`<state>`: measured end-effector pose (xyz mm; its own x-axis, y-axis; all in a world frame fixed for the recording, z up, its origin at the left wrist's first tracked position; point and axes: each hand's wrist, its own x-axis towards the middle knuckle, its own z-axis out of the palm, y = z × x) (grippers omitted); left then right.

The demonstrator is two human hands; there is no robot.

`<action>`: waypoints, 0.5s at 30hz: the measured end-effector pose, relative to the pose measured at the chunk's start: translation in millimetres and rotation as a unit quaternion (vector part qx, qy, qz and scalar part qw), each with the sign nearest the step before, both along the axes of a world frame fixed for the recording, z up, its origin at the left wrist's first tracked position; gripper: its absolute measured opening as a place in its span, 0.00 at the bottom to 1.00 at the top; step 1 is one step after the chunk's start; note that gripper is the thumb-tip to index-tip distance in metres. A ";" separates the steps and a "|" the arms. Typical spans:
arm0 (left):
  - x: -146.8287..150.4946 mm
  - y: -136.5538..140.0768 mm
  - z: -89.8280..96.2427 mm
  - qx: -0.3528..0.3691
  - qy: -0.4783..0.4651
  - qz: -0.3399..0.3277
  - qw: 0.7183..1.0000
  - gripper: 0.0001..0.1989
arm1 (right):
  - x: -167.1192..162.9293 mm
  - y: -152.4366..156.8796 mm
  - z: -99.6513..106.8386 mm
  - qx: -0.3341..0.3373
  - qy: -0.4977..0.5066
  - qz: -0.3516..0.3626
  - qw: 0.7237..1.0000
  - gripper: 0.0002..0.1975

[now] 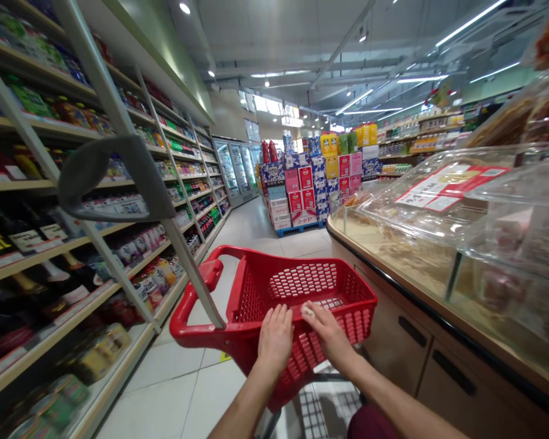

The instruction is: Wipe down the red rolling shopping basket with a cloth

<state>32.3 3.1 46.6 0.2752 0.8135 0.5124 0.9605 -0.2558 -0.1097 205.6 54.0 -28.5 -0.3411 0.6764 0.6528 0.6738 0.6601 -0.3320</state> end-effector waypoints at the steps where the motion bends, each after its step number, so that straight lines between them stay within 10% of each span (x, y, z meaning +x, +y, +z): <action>1: -10.3 -7.5 7.7 0.019 0.006 -0.025 1.000 0.16 | 5.0 1.6 0.3 -0.002 -0.002 -0.007 1.000 0.27; 8: -109.4 -43.7 54.1 0.262 -0.178 0.083 0.945 0.19 | 74.7 34.2 -6.8 -0.068 0.041 -0.166 0.983 0.27; 15: -118.7 -24.7 61.1 0.008 -0.210 0.151 0.966 0.12 | -109.8 -25.1 43.6 -0.032 0.121 0.101 0.987 0.29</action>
<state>-86.4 -21.6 107.7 -0.2079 0.8156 0.5399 0.9515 0.0406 0.3050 95.8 28.8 15.0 -0.3126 0.6535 0.6894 0.4261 0.7451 -0.5131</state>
